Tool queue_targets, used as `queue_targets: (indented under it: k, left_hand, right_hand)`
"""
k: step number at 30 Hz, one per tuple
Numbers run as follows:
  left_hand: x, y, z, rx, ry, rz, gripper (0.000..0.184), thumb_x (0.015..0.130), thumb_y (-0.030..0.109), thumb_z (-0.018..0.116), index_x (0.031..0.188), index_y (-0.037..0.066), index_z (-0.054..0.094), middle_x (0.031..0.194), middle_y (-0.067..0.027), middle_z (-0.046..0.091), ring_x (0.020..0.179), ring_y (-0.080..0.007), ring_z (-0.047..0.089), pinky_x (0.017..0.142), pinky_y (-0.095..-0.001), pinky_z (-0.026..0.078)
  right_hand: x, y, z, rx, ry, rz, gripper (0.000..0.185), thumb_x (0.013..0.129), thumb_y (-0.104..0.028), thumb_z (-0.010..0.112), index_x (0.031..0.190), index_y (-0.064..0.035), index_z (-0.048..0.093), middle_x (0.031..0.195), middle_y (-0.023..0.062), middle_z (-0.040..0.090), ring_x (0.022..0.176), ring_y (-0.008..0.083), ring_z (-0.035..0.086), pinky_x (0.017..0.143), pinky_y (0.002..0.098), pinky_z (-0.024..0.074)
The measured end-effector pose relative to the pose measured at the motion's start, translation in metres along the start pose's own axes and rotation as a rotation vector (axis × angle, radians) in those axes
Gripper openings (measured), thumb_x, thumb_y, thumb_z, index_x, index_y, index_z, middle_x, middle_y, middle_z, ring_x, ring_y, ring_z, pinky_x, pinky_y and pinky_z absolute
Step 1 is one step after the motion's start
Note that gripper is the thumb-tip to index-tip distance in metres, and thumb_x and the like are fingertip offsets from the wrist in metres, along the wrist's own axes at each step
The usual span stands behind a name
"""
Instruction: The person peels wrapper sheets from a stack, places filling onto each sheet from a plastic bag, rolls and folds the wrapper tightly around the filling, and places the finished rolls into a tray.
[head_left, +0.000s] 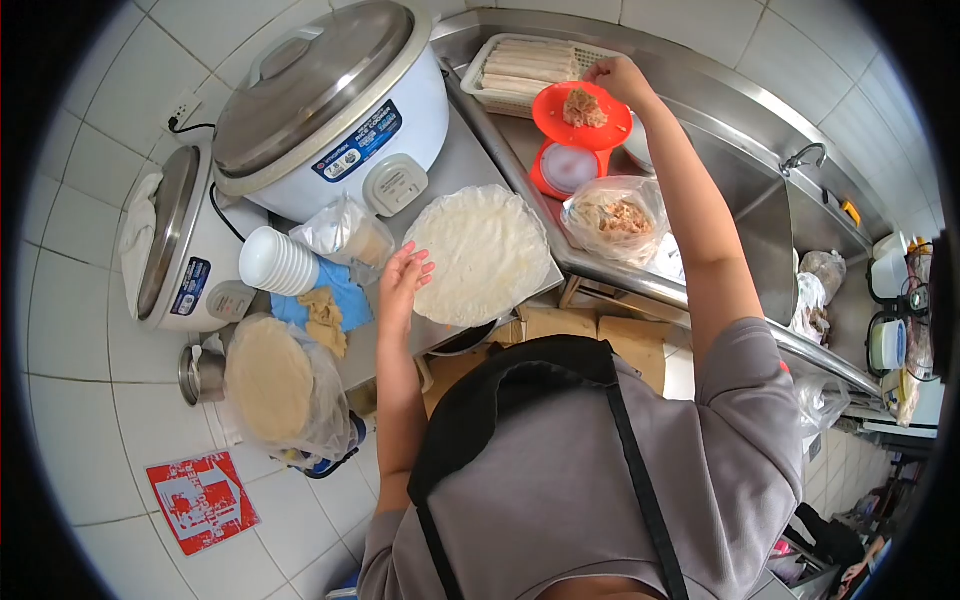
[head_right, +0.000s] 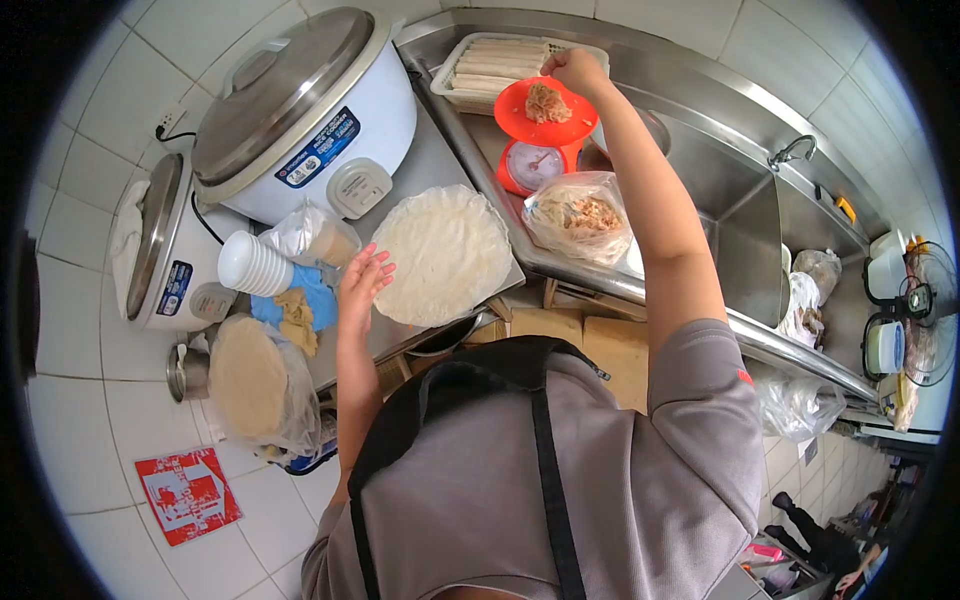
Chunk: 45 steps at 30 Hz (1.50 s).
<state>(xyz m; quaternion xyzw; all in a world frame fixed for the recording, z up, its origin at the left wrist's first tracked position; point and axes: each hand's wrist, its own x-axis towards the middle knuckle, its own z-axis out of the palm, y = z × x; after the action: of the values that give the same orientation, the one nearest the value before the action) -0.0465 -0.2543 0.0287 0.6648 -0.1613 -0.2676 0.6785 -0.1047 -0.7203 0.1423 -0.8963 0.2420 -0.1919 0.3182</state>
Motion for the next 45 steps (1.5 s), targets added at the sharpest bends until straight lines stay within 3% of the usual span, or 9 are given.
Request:
queue_targets:
  k: [11,17,26,32,40,45]
  left_hand:
    - [0.008,-0.004,0.003,-0.004,-0.030,-0.014,0.041,0.093,0.016,0.048,0.129,0.000,0.040,0.115,-0.0111,0.054,0.097,-0.0177,0.058,0.082,-0.0294,0.046]
    - [0.007,-0.004,0.003,0.005,-0.017,-0.027,0.042,0.092,0.015,0.048,0.130,0.000,0.039,0.115,-0.0115,0.054,0.097,-0.0177,0.058,0.082,-0.0293,0.046]
    - [0.004,-0.009,-0.002,-0.018,0.010,-0.023,0.043,0.092,0.017,0.050,0.130,-0.001,0.039,0.115,-0.0125,0.054,0.097,-0.0183,0.058,0.081,-0.0289,0.046]
    - [0.000,-0.009,-0.003,-0.031,0.019,-0.020,0.045,0.092,0.019,0.052,0.129,-0.001,0.040,0.116,-0.0132,0.055,0.097,-0.0185,0.058,0.081,-0.0283,0.045]
    - [-0.001,-0.007,-0.005,-0.010,0.019,-0.043,0.043,0.093,0.019,0.051,0.130,0.000,0.040,0.118,-0.0135,0.054,0.099,-0.0195,0.057,0.084,-0.0300,0.045]
    - [0.001,-0.009,-0.006,0.002,0.031,-0.046,0.042,0.092,0.018,0.050,0.129,0.001,0.040,0.117,-0.0125,0.055,0.098,-0.0183,0.058,0.083,-0.0292,0.045]
  right_hand:
    - [-0.004,0.003,-0.002,0.099,0.119,-0.081,0.020,0.071,-0.003,0.058,0.088,-0.0052,0.069,0.077,0.0056,0.065,0.074,0.0136,0.060,0.069,0.0272,0.0477]
    - [-0.008,-0.013,-0.008,0.129,0.058,-0.043,0.018,0.072,-0.002,0.059,0.088,-0.0035,0.067,0.078,0.0046,0.065,0.074,0.0132,0.060,0.070,0.0266,0.0477]
    - [-0.007,-0.010,0.002,0.056,0.007,-0.153,0.022,0.072,0.001,0.057,0.091,-0.0023,0.067,0.084,0.0081,0.066,0.078,0.0152,0.061,0.073,0.0279,0.0482]
    - [-0.012,-0.012,0.002,0.093,-0.026,-0.111,0.022,0.076,-0.005,0.058,0.096,-0.0020,0.067,0.085,0.0085,0.066,0.081,0.0145,0.061,0.075,0.0266,0.0469]
    - [-0.009,-0.010,-0.001,0.180,-0.040,-0.057,0.024,0.082,-0.012,0.056,0.100,-0.0009,0.065,0.079,0.0036,0.064,0.073,0.0098,0.058,0.070,0.0248,0.0458]
    - [-0.002,-0.007,0.008,0.069,-0.056,-0.226,0.027,0.083,-0.016,0.057,0.106,-0.0028,0.063,0.081,0.0051,0.065,0.076,0.0124,0.059,0.071,0.0251,0.0457]
